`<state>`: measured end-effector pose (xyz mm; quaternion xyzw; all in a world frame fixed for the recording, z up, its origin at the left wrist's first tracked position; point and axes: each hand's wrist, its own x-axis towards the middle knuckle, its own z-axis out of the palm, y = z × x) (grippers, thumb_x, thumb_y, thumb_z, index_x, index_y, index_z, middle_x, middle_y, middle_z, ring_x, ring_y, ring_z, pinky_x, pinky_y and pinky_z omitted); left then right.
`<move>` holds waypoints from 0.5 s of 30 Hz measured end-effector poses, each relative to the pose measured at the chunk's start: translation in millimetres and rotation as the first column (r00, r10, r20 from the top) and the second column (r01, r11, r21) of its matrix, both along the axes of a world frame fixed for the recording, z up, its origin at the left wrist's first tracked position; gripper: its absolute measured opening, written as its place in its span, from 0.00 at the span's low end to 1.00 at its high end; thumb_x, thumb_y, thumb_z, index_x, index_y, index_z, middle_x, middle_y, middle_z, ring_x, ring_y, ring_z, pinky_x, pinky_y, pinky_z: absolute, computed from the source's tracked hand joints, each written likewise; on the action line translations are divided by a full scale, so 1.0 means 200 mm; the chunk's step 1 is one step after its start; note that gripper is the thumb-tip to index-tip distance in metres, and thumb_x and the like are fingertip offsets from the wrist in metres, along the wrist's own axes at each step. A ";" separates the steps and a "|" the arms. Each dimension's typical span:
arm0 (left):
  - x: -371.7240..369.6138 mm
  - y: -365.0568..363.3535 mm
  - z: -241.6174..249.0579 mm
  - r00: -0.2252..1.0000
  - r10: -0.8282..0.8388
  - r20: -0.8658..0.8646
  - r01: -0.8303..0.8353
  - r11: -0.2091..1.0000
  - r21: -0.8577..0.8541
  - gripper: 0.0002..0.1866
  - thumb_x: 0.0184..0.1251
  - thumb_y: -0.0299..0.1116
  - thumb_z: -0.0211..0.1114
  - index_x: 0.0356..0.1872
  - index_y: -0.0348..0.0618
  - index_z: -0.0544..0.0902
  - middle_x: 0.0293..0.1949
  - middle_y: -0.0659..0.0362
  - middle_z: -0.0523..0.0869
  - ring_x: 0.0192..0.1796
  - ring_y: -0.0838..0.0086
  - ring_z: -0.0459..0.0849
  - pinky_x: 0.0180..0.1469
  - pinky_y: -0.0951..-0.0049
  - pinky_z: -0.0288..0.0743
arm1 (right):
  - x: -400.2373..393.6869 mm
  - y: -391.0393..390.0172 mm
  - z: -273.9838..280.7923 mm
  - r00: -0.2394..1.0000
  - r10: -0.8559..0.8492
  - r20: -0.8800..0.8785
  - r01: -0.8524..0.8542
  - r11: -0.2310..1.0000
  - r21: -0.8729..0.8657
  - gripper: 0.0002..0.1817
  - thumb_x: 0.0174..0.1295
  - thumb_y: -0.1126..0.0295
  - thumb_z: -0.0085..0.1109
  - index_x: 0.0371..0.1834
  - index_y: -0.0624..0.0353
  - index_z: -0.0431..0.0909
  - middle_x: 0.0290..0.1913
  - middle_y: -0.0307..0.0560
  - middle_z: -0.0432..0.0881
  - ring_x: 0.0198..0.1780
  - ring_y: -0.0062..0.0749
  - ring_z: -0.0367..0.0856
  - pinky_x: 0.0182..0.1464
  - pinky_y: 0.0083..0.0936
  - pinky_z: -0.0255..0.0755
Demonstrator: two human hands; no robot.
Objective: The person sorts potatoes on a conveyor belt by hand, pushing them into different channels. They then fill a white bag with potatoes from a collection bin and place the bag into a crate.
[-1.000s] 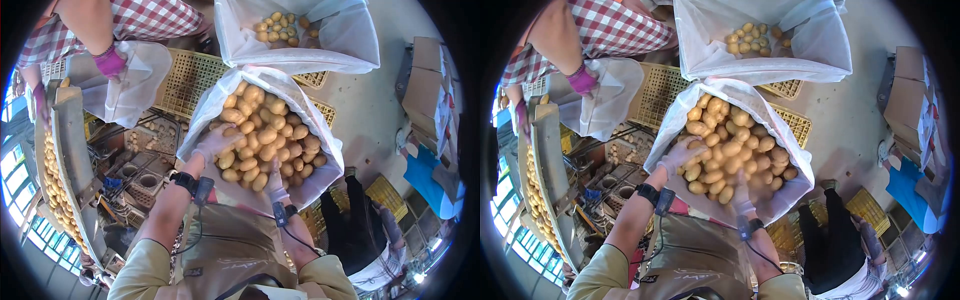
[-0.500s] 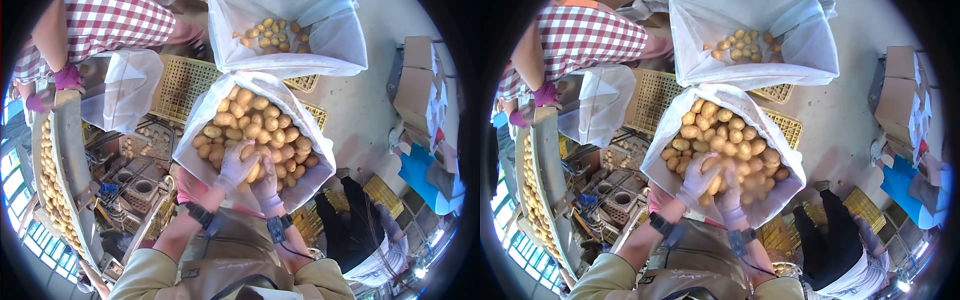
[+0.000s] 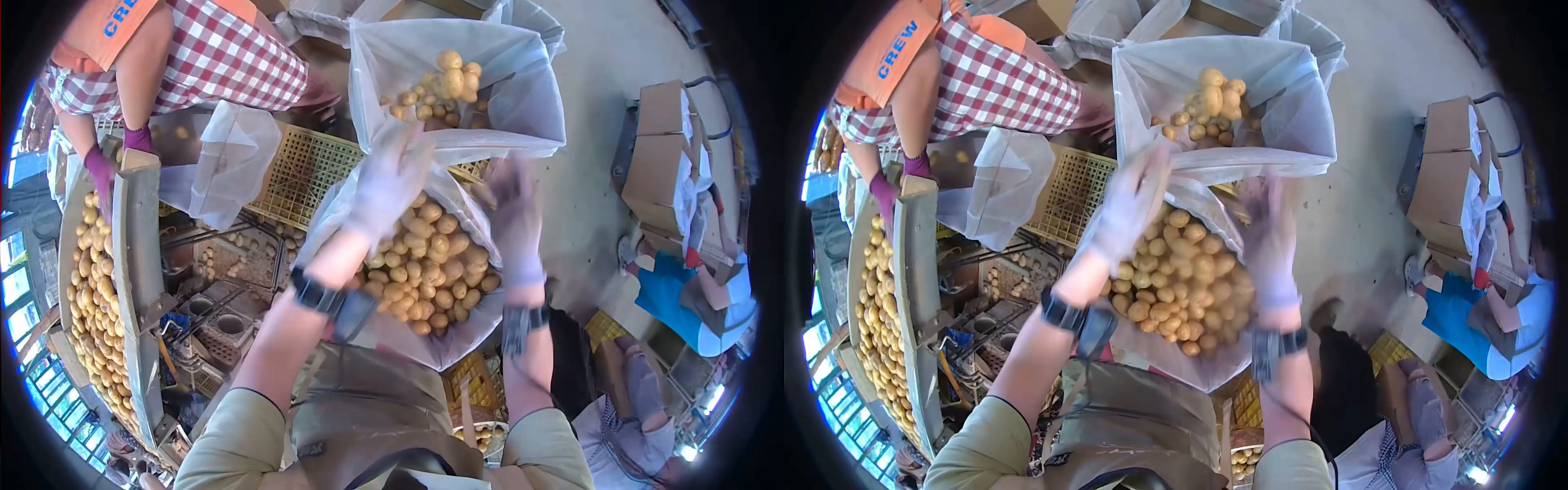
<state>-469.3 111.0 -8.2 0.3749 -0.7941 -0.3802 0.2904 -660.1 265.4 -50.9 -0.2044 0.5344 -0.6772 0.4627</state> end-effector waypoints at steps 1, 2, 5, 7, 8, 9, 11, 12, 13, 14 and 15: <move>0.13 0.12 0.03 0.996 -0.037 0.075 -0.004 0.874 0.487 0.15 0.80 0.37 0.63 0.59 0.42 0.87 0.58 0.38 0.86 0.60 0.43 0.83 0.62 0.51 0.77 | 0.04 0.26 -0.11 0.941 0.185 -0.284 -0.130 0.971 0.202 0.31 0.83 0.53 0.49 0.84 0.47 0.58 0.74 0.50 0.74 0.75 0.43 0.74 0.74 0.53 0.71; 0.26 0.25 -0.18 0.990 0.018 0.136 -0.091 0.830 0.550 0.16 0.79 0.38 0.64 0.58 0.41 0.87 0.56 0.38 0.87 0.60 0.45 0.85 0.64 0.52 0.78 | 0.11 0.51 -0.19 0.773 0.397 -0.495 -0.186 0.888 0.421 0.31 0.84 0.52 0.47 0.85 0.45 0.57 0.75 0.47 0.75 0.74 0.43 0.74 0.74 0.51 0.71; 0.54 0.43 -0.71 0.923 0.055 0.381 -0.232 0.869 0.437 0.32 0.77 0.51 0.63 0.75 0.44 0.75 0.69 0.35 0.79 0.72 0.41 0.77 0.75 0.53 0.70 | 0.29 1.00 -0.41 0.894 -0.164 0.417 -0.124 0.805 0.581 0.34 0.84 0.48 0.45 0.87 0.45 0.53 0.78 0.47 0.70 0.75 0.45 0.72 0.78 0.50 0.67; 0.51 0.39 -0.78 0.798 0.029 0.603 -0.332 0.855 0.399 0.49 0.73 0.63 0.62 0.86 0.47 0.58 0.78 0.34 0.69 0.80 0.38 0.66 0.81 0.53 0.62 | 0.34 1.29 -0.77 0.840 0.527 -0.131 -0.397 0.760 0.515 0.39 0.82 0.37 0.39 0.88 0.45 0.50 0.79 0.47 0.65 0.75 0.47 0.69 0.78 0.57 0.64; 0.47 0.32 -0.78 0.796 0.021 0.605 -0.330 0.853 0.404 0.49 0.73 0.63 0.62 0.86 0.47 0.58 0.78 0.34 0.69 0.80 0.38 0.66 0.81 0.53 0.62 | 0.35 1.24 -0.81 0.842 0.525 -0.125 -0.395 0.758 0.519 0.39 0.82 0.37 0.39 0.88 0.45 0.50 0.79 0.47 0.65 0.75 0.47 0.69 0.78 0.57 0.64; 0.43 0.27 -0.78 0.830 -0.003 0.558 -0.337 0.794 0.505 0.48 0.73 0.61 0.65 0.86 0.46 0.59 0.79 0.36 0.69 0.81 0.41 0.66 0.82 0.55 0.61 | 0.37 1.16 -0.89 0.860 0.510 0.035 -0.448 0.719 0.531 0.40 0.81 0.39 0.43 0.88 0.46 0.48 0.80 0.48 0.63 0.76 0.48 0.67 0.78 0.58 0.63; 0.39 0.21 -0.73 0.873 -0.048 0.486 -0.337 0.663 0.669 0.50 0.71 0.58 0.70 0.85 0.41 0.61 0.79 0.41 0.71 0.81 0.49 0.69 0.82 0.59 0.62 | 0.43 1.02 -0.92 0.852 0.480 0.209 -0.511 0.672 0.537 0.41 0.81 0.40 0.47 0.88 0.47 0.47 0.80 0.50 0.60 0.76 0.49 0.65 0.79 0.58 0.62; 0.41 0.22 -0.79 0.867 -0.052 0.495 -0.343 0.658 0.670 0.50 0.71 0.58 0.70 0.85 0.41 0.61 0.79 0.41 0.71 0.81 0.49 0.69 0.82 0.59 0.62 | 0.46 0.93 -0.82 0.807 0.585 -0.079 -0.412 0.654 0.634 0.36 0.75 0.44 0.53 0.78 0.51 0.59 0.76 0.52 0.66 0.75 0.50 0.67 0.78 0.57 0.62; 0.44 0.25 -0.87 0.890 -0.027 0.456 -0.318 0.679 0.662 0.52 0.69 0.61 0.71 0.85 0.43 0.60 0.76 0.40 0.74 0.77 0.48 0.73 0.79 0.57 0.66 | 0.48 0.85 -0.70 0.667 0.661 -0.345 -0.290 0.657 0.696 0.31 0.70 0.48 0.60 0.69 0.56 0.71 0.71 0.53 0.72 0.74 0.51 0.70 0.77 0.56 0.63; 0.44 0.26 -0.89 0.911 -0.006 0.413 -0.291 0.700 0.652 0.54 0.67 0.64 0.71 0.85 0.44 0.60 0.73 0.38 0.77 0.74 0.47 0.78 0.76 0.55 0.70 | 0.49 0.82 -0.66 0.447 0.697 -0.560 -0.154 0.677 0.719 0.27 0.64 0.51 0.67 0.59 0.60 0.82 0.67 0.55 0.78 0.73 0.51 0.72 0.75 0.56 0.63; 0.45 0.29 -0.90 0.910 -0.013 0.415 -0.289 0.697 0.656 0.54 0.67 0.64 0.71 0.85 0.44 0.60 0.73 0.38 0.77 0.74 0.47 0.78 0.76 0.55 0.70 | 0.49 0.84 -0.70 0.342 0.777 -0.528 -0.172 0.604 0.778 0.29 0.67 0.53 0.68 0.64 0.60 0.79 0.67 0.56 0.78 0.70 0.51 0.76 0.73 0.56 0.67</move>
